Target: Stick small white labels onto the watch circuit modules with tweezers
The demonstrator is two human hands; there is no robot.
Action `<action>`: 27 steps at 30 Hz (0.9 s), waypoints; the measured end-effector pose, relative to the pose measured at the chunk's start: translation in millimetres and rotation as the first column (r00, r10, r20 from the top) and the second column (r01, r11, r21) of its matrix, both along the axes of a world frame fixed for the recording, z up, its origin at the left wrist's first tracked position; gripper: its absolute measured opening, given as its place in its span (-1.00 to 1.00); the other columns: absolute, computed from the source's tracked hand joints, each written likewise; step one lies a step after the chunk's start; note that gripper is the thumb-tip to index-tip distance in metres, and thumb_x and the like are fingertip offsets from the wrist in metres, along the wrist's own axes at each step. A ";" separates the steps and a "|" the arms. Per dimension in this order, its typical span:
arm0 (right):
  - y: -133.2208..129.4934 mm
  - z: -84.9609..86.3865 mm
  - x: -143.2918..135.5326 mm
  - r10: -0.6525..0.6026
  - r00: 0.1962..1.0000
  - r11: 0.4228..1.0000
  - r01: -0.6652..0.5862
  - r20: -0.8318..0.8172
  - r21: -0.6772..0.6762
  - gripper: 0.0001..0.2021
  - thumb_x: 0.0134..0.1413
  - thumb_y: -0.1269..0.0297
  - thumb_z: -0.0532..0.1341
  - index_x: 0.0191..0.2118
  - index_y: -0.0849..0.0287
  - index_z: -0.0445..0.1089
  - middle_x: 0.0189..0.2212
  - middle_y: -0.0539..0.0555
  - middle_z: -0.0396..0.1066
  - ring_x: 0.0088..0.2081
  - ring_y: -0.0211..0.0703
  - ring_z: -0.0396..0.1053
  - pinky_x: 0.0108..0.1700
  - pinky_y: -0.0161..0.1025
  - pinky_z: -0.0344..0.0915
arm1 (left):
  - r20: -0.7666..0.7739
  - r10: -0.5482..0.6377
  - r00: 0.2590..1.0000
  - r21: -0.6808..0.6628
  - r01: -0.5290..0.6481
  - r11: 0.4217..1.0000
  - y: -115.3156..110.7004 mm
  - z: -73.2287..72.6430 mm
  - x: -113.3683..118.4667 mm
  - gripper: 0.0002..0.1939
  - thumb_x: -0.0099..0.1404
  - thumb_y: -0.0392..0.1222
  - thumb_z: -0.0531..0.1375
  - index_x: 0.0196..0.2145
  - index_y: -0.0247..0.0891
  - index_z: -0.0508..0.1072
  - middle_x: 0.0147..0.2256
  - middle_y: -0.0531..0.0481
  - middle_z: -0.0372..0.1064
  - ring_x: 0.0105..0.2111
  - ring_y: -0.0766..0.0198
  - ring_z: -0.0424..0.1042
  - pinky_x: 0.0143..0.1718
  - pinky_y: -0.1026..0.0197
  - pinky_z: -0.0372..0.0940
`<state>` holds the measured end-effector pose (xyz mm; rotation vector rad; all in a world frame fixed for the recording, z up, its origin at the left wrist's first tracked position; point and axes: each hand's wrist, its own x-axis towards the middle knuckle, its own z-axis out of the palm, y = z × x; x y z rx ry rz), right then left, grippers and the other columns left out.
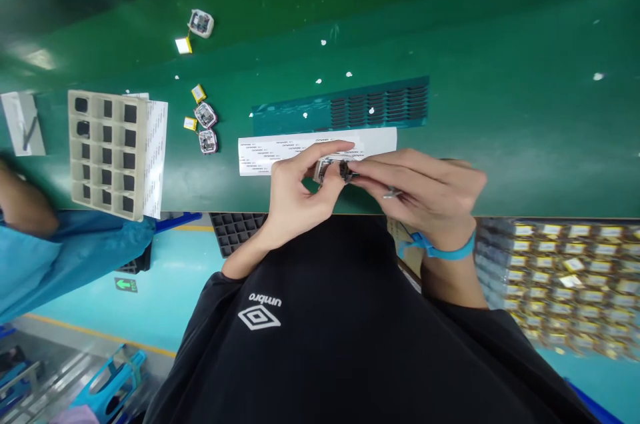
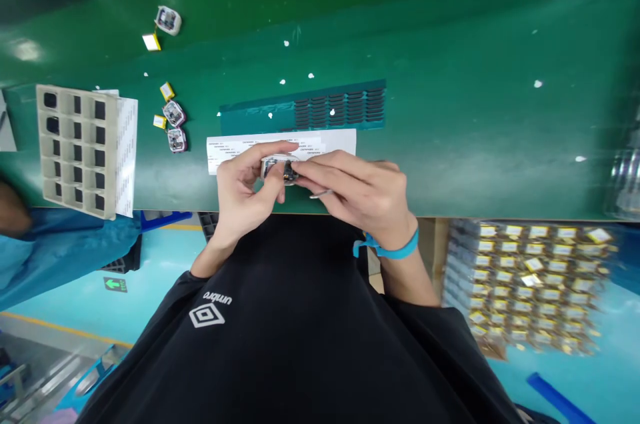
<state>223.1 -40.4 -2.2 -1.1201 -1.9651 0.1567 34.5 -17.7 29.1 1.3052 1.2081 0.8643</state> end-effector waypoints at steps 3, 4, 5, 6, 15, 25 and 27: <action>-0.2 0.8 -1.0 0.010 0.995 0.999 -0.015 -0.096 -0.050 -0.67 0.28 0.55 0.34 0.04 -0.01 0.58 -0.20 -0.04 0.68 -0.28 -0.19 0.65 -0.38 -0.32 0.46 | -0.010 -0.011 1.000 0.020 0.011 1.000 0.0 1.7 0.3 -0.76 0.32 -0.39 0.22 -0.14 -0.19 0.64 -0.53 0.14 0.40 -0.62 0.40 0.26 -0.52 0.28 0.19; -0.3 -0.1 -2.8 -0.003 0.992 0.998 -0.004 -0.124 -0.058 -0.69 0.28 0.56 0.34 0.01 0.00 0.59 -0.21 -0.03 0.68 -0.29 -0.18 0.64 -0.38 -0.30 0.46 | -0.018 -0.028 0.999 0.031 0.028 0.999 0.0 1.3 -0.1 -0.77 0.32 -0.39 0.22 -0.15 -0.21 0.63 -0.51 0.13 0.42 -0.61 0.42 0.26 -0.52 0.29 0.19; -0.2 -1.3 -5.0 -0.017 0.988 0.997 0.005 -0.152 -0.078 -0.71 0.28 0.55 0.34 -0.02 0.01 0.59 -0.22 -0.02 0.67 -0.29 -0.17 0.64 -0.37 -0.29 0.47 | -0.027 -0.045 0.999 0.042 0.046 0.998 0.0 0.5 -0.8 -0.78 0.31 -0.38 0.21 -0.16 -0.22 0.63 -0.48 0.12 0.46 -0.60 0.43 0.26 -0.51 0.30 0.20; 0.1 -2.6 -7.2 -0.027 0.982 0.995 0.009 -0.185 -0.098 -0.75 0.28 0.53 0.35 -0.05 0.03 0.59 -0.24 -0.02 0.67 -0.30 -0.17 0.63 -0.37 -0.28 0.47 | -0.035 -0.060 0.998 0.053 0.061 0.997 0.1 -0.7 -1.6 -0.79 0.31 -0.37 0.21 -0.17 -0.23 0.62 -0.44 0.10 0.50 -0.59 0.44 0.27 -0.50 0.30 0.21; 0.4 -4.3 -7.3 0.043 0.968 0.988 -0.077 -0.245 -0.132 -0.64 0.22 0.60 0.36 0.03 0.02 0.60 -0.16 0.04 0.67 -0.23 -0.11 0.64 -0.28 -0.24 0.54 | 0.052 -0.060 0.997 -0.017 0.061 0.998 0.4 -11.0 -8.3 -0.86 0.37 -0.29 0.20 -0.17 -0.24 0.56 -0.31 0.00 0.57 -0.56 0.42 0.29 -0.51 0.30 0.20; 3.5 -5.0 -4.3 0.114 0.974 0.984 -0.137 -0.197 -0.110 -0.78 0.26 0.54 0.38 -0.08 0.07 0.57 -0.25 0.02 0.65 -0.31 -0.22 0.61 -0.37 -0.31 0.45 | 0.012 -0.021 1.000 0.087 0.020 0.996 -2.7 -19.0 -10.4 -0.88 0.38 -0.34 0.22 -0.20 -0.26 0.57 -0.44 0.11 0.46 -0.55 0.44 0.25 -0.49 0.32 0.18; -0.3 0.5 -3.1 0.120 0.969 0.971 -0.160 -0.218 -0.176 -0.76 0.24 0.53 0.40 -0.07 0.05 0.57 -0.25 0.04 0.64 -0.30 -0.20 0.60 -0.32 -0.28 0.47 | 0.010 -0.002 1.000 0.164 0.000 0.986 -4.6 -18.8 -9.1 -0.89 0.37 -0.36 0.22 -0.21 -0.28 0.57 -0.37 0.07 0.53 -0.48 0.41 0.37 -0.41 0.32 0.29</action>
